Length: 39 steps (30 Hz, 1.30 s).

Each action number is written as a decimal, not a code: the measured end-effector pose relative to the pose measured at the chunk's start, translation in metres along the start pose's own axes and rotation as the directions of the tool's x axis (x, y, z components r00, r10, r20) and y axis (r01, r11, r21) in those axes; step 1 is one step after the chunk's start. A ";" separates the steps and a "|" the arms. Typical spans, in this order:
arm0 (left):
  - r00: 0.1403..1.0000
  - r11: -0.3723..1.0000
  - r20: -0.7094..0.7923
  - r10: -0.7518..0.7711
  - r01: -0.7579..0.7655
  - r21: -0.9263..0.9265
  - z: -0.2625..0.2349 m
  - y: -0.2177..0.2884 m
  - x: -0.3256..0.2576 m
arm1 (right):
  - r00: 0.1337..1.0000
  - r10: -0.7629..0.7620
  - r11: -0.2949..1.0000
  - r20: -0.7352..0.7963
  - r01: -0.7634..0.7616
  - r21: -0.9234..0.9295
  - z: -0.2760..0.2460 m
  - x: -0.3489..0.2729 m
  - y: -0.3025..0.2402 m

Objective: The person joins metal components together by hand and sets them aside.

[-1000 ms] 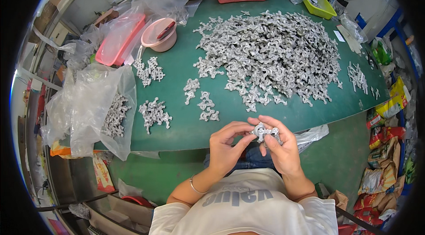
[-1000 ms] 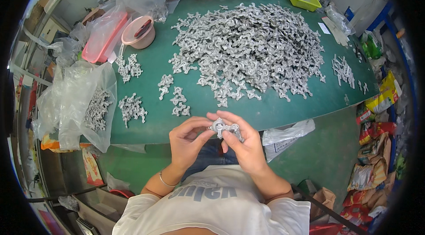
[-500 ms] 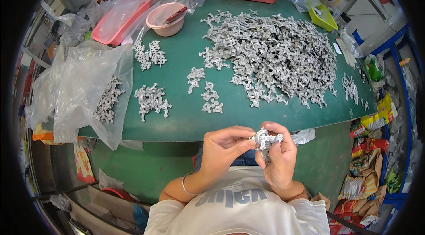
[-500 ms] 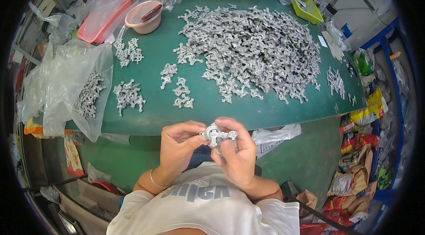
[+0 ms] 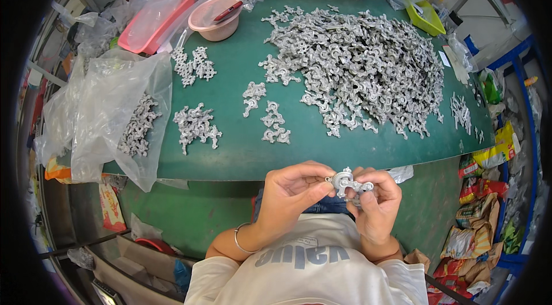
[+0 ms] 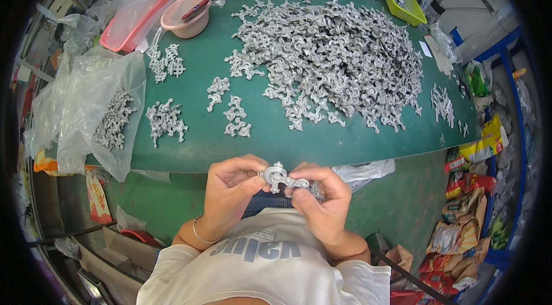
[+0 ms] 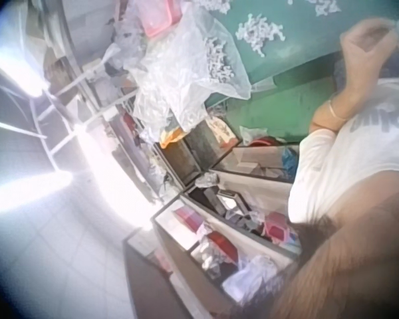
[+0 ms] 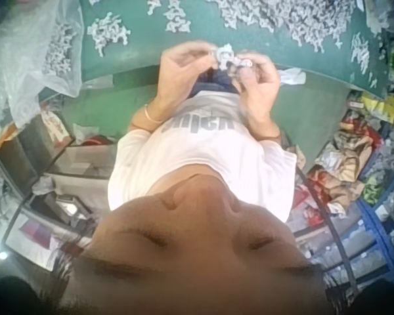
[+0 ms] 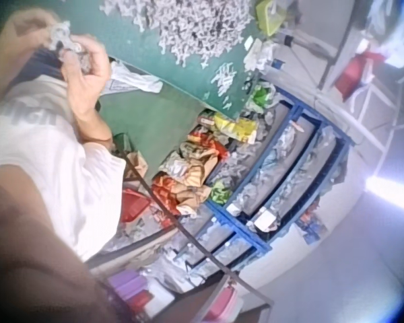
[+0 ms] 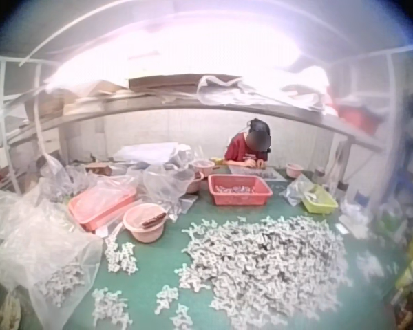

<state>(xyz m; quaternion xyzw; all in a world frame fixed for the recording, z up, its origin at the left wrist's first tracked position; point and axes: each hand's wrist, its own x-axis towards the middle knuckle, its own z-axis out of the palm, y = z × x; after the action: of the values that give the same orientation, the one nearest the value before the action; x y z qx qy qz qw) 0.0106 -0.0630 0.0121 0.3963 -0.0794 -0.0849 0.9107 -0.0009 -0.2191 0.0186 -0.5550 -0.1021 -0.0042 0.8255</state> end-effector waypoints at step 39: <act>0.999 0.999 0.019 -0.029 0.029 -0.041 0.000 -0.001 0.000 | 0.968 -0.251 0.932 0.001 0.242 -0.269 -0.001 -0.001 0.002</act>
<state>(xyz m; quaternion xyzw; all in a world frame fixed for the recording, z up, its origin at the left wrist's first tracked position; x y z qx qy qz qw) 0.0106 -0.0637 0.0108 0.3776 -0.0804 -0.1035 0.9166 -0.0013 -0.2192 0.0159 -0.6440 -0.1555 -0.1306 0.7376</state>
